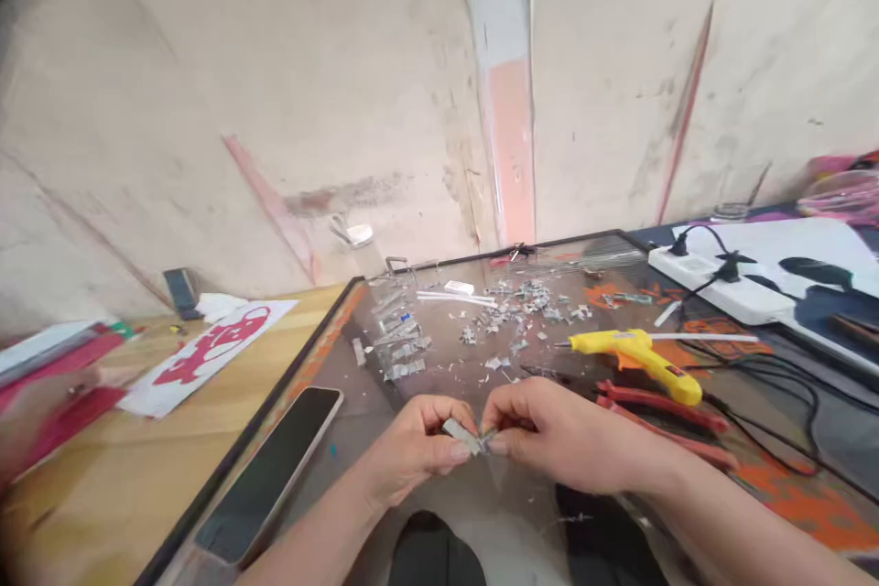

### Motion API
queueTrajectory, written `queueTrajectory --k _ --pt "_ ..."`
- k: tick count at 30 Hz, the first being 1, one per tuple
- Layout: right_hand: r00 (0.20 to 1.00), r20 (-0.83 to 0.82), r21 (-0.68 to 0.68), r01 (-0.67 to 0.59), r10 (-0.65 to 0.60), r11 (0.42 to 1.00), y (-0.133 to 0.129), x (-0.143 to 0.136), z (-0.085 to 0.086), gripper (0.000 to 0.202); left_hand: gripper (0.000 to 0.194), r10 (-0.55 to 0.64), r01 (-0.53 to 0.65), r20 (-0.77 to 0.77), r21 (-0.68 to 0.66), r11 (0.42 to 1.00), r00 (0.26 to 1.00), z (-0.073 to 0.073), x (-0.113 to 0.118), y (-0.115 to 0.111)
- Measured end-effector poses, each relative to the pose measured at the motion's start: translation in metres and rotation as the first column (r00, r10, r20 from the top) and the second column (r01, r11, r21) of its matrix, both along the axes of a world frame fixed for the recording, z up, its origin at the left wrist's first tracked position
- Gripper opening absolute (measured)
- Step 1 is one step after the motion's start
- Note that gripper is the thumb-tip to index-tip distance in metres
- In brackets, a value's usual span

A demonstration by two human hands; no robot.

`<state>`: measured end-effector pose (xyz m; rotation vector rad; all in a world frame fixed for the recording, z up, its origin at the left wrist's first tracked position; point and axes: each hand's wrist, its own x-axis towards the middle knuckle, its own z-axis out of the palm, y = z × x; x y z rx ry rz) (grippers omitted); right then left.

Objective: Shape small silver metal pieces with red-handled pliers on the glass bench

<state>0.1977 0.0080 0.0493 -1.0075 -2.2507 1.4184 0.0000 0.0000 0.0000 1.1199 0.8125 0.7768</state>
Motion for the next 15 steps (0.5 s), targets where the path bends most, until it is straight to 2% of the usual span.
queueTrajectory --k 8,15 --pt "1.0 -0.003 -0.041 0.005 -0.005 0.999 -0.0035 0.0026 0.0038 0.011 0.03 -0.017 0.019 0.087 -0.027 0.999 0.996 -0.0001 0.0012 -0.0005" --pt "1.0 0.011 -0.049 0.02 -0.019 0.999 -0.0039 0.0042 0.0043 0.011 0.03 -0.012 0.013 0.071 -0.02 1.0 0.997 -0.0012 0.0012 0.0003"
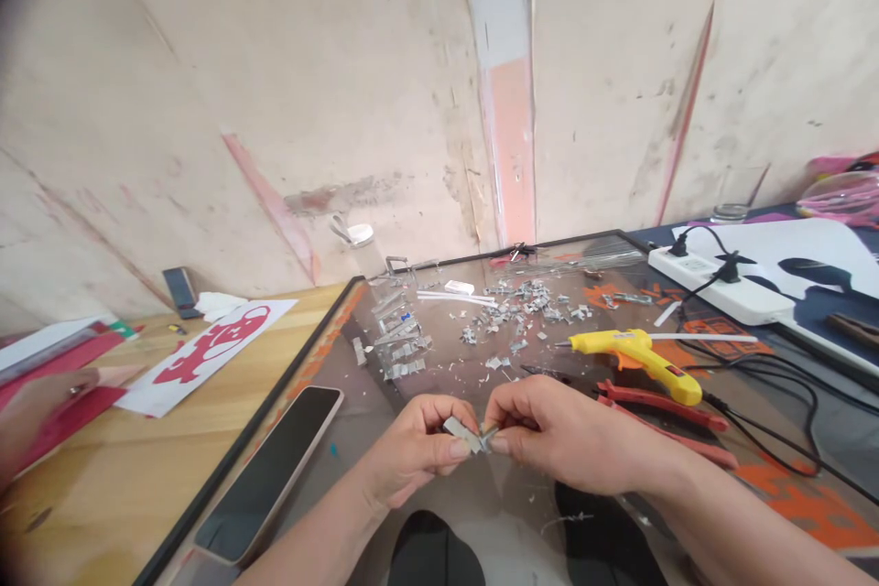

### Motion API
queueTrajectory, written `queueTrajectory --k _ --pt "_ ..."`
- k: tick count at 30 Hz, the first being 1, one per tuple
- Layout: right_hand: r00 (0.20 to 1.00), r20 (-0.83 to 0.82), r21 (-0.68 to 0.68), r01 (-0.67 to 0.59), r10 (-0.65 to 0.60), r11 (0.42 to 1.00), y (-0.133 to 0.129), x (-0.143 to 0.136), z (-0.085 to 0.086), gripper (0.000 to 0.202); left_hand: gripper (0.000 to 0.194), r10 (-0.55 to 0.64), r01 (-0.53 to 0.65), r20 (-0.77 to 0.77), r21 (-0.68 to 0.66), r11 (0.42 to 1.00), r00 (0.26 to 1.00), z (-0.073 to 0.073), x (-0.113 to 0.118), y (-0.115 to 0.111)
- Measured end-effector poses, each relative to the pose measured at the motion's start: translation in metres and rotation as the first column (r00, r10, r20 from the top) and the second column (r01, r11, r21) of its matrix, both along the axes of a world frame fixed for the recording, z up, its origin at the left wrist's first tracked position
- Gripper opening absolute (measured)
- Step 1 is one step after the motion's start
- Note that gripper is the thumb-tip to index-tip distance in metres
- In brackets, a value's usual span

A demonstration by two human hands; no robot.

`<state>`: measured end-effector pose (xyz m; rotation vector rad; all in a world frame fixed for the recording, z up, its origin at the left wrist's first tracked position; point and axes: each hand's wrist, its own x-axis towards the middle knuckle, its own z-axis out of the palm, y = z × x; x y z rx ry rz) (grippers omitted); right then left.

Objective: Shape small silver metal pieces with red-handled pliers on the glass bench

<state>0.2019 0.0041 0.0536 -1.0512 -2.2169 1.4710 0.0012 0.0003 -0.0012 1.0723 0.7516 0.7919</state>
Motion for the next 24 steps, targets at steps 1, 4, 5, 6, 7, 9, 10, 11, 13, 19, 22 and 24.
queueTrajectory --k 1,4,5,6,7,9,10,11,13,19,22,24 --pt "1.0 -0.005 -0.011 0.005 -0.005 1.0 0.0002 0.0004 -0.0013 0.012 0.03 0.006 -0.006 0.0 0.003 1.0 1.0 0.0002 0.0002 0.0002" --pt "0.999 -0.029 -0.078 0.023 -0.025 0.997 0.0014 0.0009 -0.0057 0.014 0.032 0.033 -0.033 -0.006 0.013 0.999 0.999 0.0024 0.001 -0.0002" --pt "0.999 -0.038 -0.102 0.031 -0.035 0.994 0.002 0.0008 -0.0069 0.015 0.033 0.041 -0.041 -0.009 0.017 0.999 0.999 0.0033 0.0012 -0.0006" --pt "0.998 -0.046 -0.122 0.038 -0.044 0.992 0.0025 0.0006 -0.008 0.015 0.034 0.049 -0.049 -0.013 0.022 0.999 0.999 0.0041 0.0013 -0.001" --pt "0.997 -0.052 -0.137 0.044 -0.051 0.99 0.0029 0.0004 -0.0088 0.016 0.034 0.055 -0.054 -0.018 0.027 0.998 0.998 0.0047 0.0013 -0.0013" --pt "0.996 -0.06 -0.151 0.055 -0.064 0.987 0.0036 0.0001 -0.0099 0.017 0.034 0.062 -0.061 -0.022 0.044 0.997 0.998 0.005 0.0009 -0.0014" --pt "0.996 -0.06 -0.153 0.058 -0.068 0.986 0.0039 0.0001 -0.0101 0.017 0.033 0.064 -0.063 -0.024 0.054 0.997 0.998 0.0047 0.0006 -0.0013" --pt "0.996 -0.059 -0.156 0.062 -0.072 0.986 0.004 0.0001 -0.0103 0.017 0.032 0.066 -0.065 -0.026 0.063 0.996 0.997 0.0044 0.0003 -0.0011" --pt "0.995 -0.056 -0.165 0.073 -0.084 0.984 0.0041 0.0001 -0.0102 0.018 0.031 0.07 -0.067 -0.038 0.077 0.995 0.997 0.0037 0.0 -0.0007" --pt "0.994 -0.052 -0.183 0.088 -0.099 0.979 0.0051 -0.0008 -0.0095 0.019 0.033 0.084 -0.077 -0.073 0.094 0.993 0.994 0.0054 0.0003 -0.0006" --pt "0.994 -0.04 -0.186 0.095 -0.104 0.978 0.0045 -0.001 -0.009 0.019 0.032 0.079 -0.073 -0.057 0.097 0.993 0.995 0.0073 0.0007 -0.0013" --pt "0.994 -0.035 -0.184 0.097 -0.106 0.978 0.0036 -0.0007 -0.0092 0.019 0.031 0.073 -0.067 -0.052 0.1 0.993 0.996 0.0085 0.0007 -0.0019"
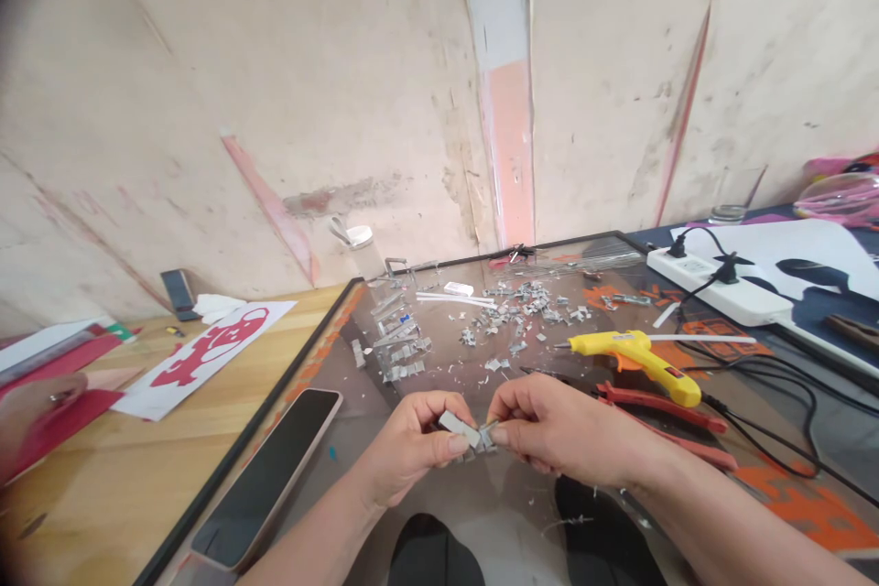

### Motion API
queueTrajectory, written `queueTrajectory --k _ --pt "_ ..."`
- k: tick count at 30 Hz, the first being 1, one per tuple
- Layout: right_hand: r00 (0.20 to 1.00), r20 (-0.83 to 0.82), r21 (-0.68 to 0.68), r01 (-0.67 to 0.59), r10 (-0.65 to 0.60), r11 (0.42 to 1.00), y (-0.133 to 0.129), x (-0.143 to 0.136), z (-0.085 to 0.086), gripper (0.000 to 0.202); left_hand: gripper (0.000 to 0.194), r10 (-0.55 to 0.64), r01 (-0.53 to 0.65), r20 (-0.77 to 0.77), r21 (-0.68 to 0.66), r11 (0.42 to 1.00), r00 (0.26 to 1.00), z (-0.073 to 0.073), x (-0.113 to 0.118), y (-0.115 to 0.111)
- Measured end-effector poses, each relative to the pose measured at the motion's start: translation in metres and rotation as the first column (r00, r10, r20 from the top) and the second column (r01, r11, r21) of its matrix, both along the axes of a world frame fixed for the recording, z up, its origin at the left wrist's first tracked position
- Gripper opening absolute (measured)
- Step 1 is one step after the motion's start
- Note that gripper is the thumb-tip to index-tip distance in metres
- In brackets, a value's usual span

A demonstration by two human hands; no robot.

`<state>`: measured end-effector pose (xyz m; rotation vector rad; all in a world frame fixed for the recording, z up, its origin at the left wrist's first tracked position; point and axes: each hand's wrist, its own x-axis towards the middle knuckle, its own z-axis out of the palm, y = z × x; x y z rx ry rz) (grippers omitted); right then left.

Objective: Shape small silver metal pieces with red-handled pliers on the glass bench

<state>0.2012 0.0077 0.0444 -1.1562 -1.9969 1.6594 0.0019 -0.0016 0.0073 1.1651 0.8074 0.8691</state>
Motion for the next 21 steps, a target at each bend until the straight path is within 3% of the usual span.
queueTrajectory --k 17,20,21 --pt "1.0 -0.02 -0.01 -0.007 0.007 1.0 0.0 0.005 -0.004 0.021 0.028 -0.035 0.036 -0.023 0.034 0.999 0.999 0.002 -0.007 0.001" --pt "1.0 0.011 0.014 0.02 -0.021 1.0 0.006 0.016 -0.006 0.02 0.025 0.04 -0.041 0.009 0.013 0.999 0.999 0.003 -0.014 0.004" --pt "0.998 0.027 0.032 0.056 -0.057 0.998 0.009 0.02 -0.006 0.02 0.024 0.115 -0.115 0.049 0.014 0.993 0.992 0.004 -0.017 0.005"
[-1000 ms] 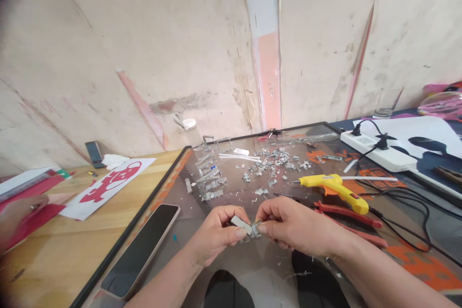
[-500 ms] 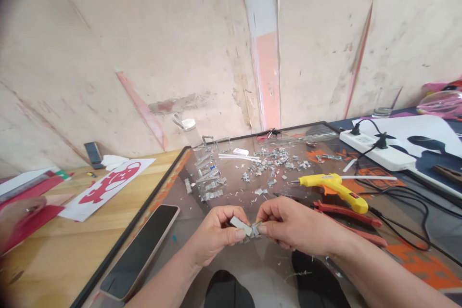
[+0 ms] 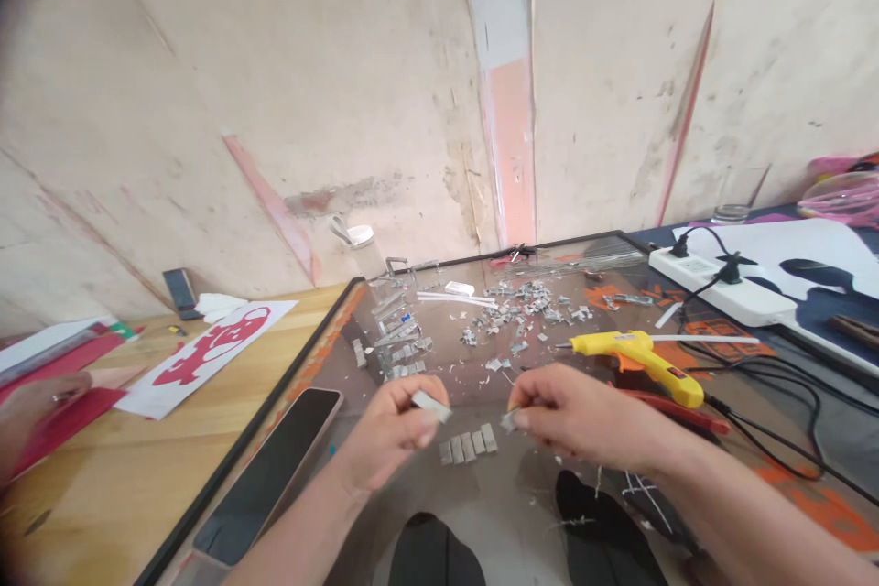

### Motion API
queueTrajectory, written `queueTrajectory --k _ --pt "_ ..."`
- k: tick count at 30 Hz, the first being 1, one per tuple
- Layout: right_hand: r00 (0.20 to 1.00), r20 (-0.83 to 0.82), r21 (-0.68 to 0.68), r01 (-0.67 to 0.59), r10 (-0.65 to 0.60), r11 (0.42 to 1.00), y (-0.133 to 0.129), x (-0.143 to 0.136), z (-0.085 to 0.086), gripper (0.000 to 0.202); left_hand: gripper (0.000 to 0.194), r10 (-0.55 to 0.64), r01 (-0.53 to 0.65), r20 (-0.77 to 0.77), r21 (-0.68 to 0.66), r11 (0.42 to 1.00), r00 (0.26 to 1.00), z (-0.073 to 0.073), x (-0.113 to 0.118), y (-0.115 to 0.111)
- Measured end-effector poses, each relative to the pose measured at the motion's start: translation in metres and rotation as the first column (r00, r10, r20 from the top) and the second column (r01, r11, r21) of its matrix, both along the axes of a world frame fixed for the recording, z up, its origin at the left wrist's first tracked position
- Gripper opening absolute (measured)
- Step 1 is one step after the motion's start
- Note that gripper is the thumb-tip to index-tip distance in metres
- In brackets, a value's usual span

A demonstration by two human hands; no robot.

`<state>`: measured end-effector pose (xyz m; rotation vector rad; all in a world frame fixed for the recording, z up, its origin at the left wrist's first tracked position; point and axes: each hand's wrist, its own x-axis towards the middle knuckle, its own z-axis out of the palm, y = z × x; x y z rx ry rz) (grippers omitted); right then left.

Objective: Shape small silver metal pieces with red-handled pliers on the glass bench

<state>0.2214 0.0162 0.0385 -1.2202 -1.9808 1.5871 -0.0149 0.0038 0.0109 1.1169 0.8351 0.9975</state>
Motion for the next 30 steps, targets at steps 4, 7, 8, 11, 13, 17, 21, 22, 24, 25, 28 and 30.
queueTrajectory --k 4,7,8,11,13,17,21,22,24,25,28,30 --pt "0.984 -0.028 0.071 0.18 -0.178 0.981 0.014 0.012 0.002 0.027 0.024 -0.003 0.012 0.116 -0.078 0.997 0.993 -0.002 -0.001 0.004" --pt "0.927 -0.1 0.211 0.375 -0.361 0.903 0.024 0.012 0.001 0.051 0.027 0.007 0.009 0.142 -0.114 0.993 0.99 -0.004 0.004 0.004" --pt "0.899 -0.151 0.256 0.437 -0.411 0.862 0.026 0.011 0.001 0.06 0.028 0.026 -0.009 0.137 -0.122 0.992 0.99 -0.004 0.006 0.004" --pt "0.85 -0.266 0.342 0.524 -0.454 0.78 0.024 0.006 -0.002 0.061 0.029 0.067 -0.055 0.084 -0.136 0.989 0.994 -0.003 0.009 0.002" --pt "0.888 -0.236 0.354 0.457 -0.395 0.816 0.017 -0.001 -0.004 0.043 0.031 0.081 -0.077 0.027 -0.124 0.989 0.996 -0.002 0.011 0.001" --pt "0.985 -0.069 0.215 0.17 -0.158 0.962 -0.002 -0.023 -0.009 0.029 0.035 0.095 -0.099 -0.104 -0.038 0.994 0.99 -0.004 0.012 -0.002" --pt "0.978 -0.136 0.069 0.169 -0.158 0.983 -0.01 -0.038 -0.018 0.028 0.03 0.058 -0.049 -0.19 0.05 0.998 0.98 -0.005 0.013 -0.005" --pt "0.974 -0.146 0.027 0.181 -0.175 0.983 -0.009 -0.04 -0.02 0.029 0.031 0.04 -0.029 -0.207 0.054 0.998 0.978 -0.004 0.014 -0.005" --pt "0.968 -0.153 -0.056 0.193 -0.199 0.98 -0.008 -0.042 -0.023 0.028 0.031 0.008 0.007 -0.248 0.062 0.998 0.969 -0.002 0.015 -0.007" --pt "0.967 -0.157 -0.092 0.19 -0.203 0.977 -0.008 -0.042 -0.024 0.027 0.031 -0.009 0.028 -0.272 0.065 0.998 0.962 -0.001 0.015 -0.007" --pt "0.97 -0.156 -0.13 0.17 -0.189 0.977 -0.005 -0.038 -0.022 0.024 0.036 -0.064 0.092 -0.33 0.069 0.993 0.942 0.005 0.012 -0.007" --pt "0.983 -0.084 -0.086 0.155 -0.162 0.984 -0.003 -0.031 -0.019 0.023 0.045 -0.077 0.122 -0.385 0.094 0.988 0.92 0.01 0.005 -0.006"
